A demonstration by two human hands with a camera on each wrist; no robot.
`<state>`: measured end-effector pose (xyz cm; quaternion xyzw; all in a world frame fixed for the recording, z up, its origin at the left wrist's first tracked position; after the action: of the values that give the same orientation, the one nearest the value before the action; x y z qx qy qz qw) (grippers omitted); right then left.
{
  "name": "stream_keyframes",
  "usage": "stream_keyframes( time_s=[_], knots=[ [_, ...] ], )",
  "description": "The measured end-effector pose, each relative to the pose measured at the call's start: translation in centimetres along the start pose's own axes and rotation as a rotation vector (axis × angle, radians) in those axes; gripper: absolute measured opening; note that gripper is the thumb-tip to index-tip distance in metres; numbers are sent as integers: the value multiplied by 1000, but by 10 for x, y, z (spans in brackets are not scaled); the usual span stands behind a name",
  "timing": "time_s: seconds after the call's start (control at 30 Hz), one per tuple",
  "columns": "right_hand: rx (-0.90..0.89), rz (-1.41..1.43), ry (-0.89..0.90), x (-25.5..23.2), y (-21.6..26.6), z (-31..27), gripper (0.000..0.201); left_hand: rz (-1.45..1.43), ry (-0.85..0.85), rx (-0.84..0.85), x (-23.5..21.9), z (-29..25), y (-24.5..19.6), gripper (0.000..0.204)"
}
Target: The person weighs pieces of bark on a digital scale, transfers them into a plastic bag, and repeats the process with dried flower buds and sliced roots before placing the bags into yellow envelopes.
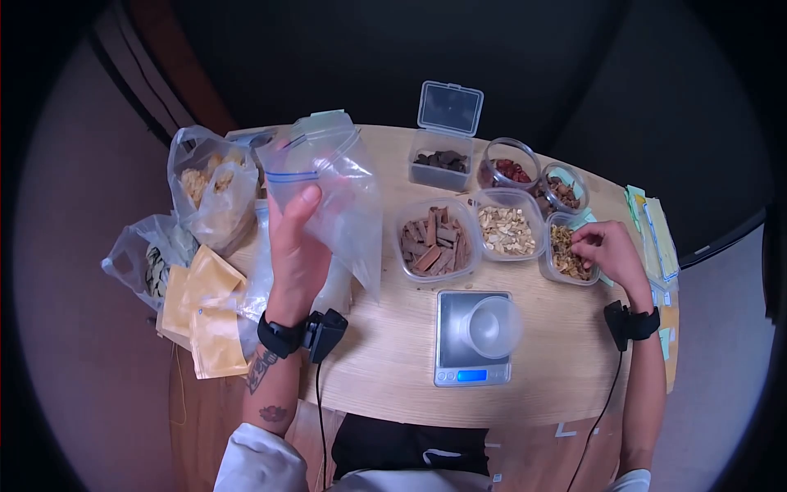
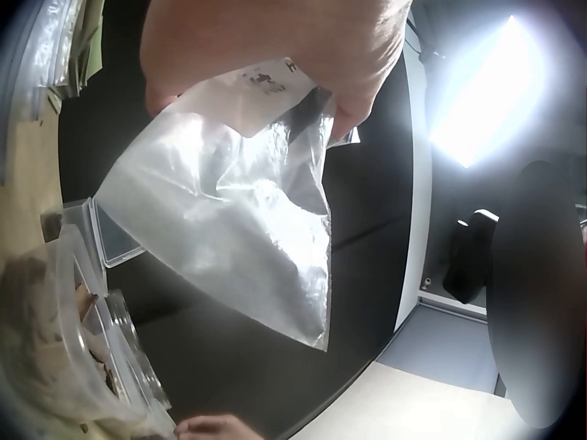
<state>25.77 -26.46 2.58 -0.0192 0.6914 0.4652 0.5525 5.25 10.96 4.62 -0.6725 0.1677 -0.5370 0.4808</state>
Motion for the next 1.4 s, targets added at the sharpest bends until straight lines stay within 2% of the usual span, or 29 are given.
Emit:
stream_keyframes(
  time_s=[0.1, 0.23, 0.33, 0.43, 0.53, 0.63, 0.73, 0.83, 0.87, 0.97, 1.13, 1.23, 1.3, 1.33, 1.4],
  knots=[
    [9, 50, -59, -8, -5, 0, 8, -4, -10, -11, -4, 2, 3, 76],
    [98, 250, -137, -15, -11, -6, 12, -20, 6, -31, -12, 9, 7, 80],
    [167, 352, -180, -15, -32, -12, 12, 75, -136, 6, -21, 6, 2, 86],
    [149, 348, -206, -14, -31, -17, 12, 124, -153, 53, -9, -1, -11, 88],
    [139, 332, -187, -10, -33, -17, 10, 96, -67, -41, -11, 5, -5, 84],
    [145, 334, -170, -7, -36, -17, 9, -4, -108, -172, -25, 10, 8, 74],
    [140, 346, -189, -6, -41, -18, 9, 139, -79, -207, -23, 11, 6, 78],
    [134, 354, -197, -7, -38, -16, 10, 222, -116, -143, -15, 8, -5, 76],
    [126, 353, -194, -8, -38, -16, 10, 201, -125, -170, -16, 8, -4, 75],
    [119, 372, -202, -10, -35, -16, 10, 298, -164, -228, -21, 9, 2, 65],
    [108, 335, -175, -10, -19, -15, 13, 229, -149, -213, -38, 18, 10, 49],
    [196, 468, -205, -4, -22, -19, 17, 216, -203, -217, -42, 17, 13, 40],
    [202, 667, -242, -3, -15, -24, 21, 217, -122, -189, -43, 22, 15, 33],
    [184, 744, -227, -2, -8, -25, 23, 213, -101, -165, -35, 22, 11, 26],
    [175, 801, -158, 4, 28, -38, 20, 147, -106, -206, -33, 22, 14, 24]
  ],
)
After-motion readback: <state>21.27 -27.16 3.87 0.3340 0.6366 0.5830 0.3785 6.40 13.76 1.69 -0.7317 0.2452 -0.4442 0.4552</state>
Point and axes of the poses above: each hand's wrist, its own z-axis towards the middle knuckle, its own x-axis out of the palm, y = z × x, the point moved 10 cm from there along z, towards the middle knuckle, and after that the axes turned 15 degrees about -x, right-handed, at the moved point
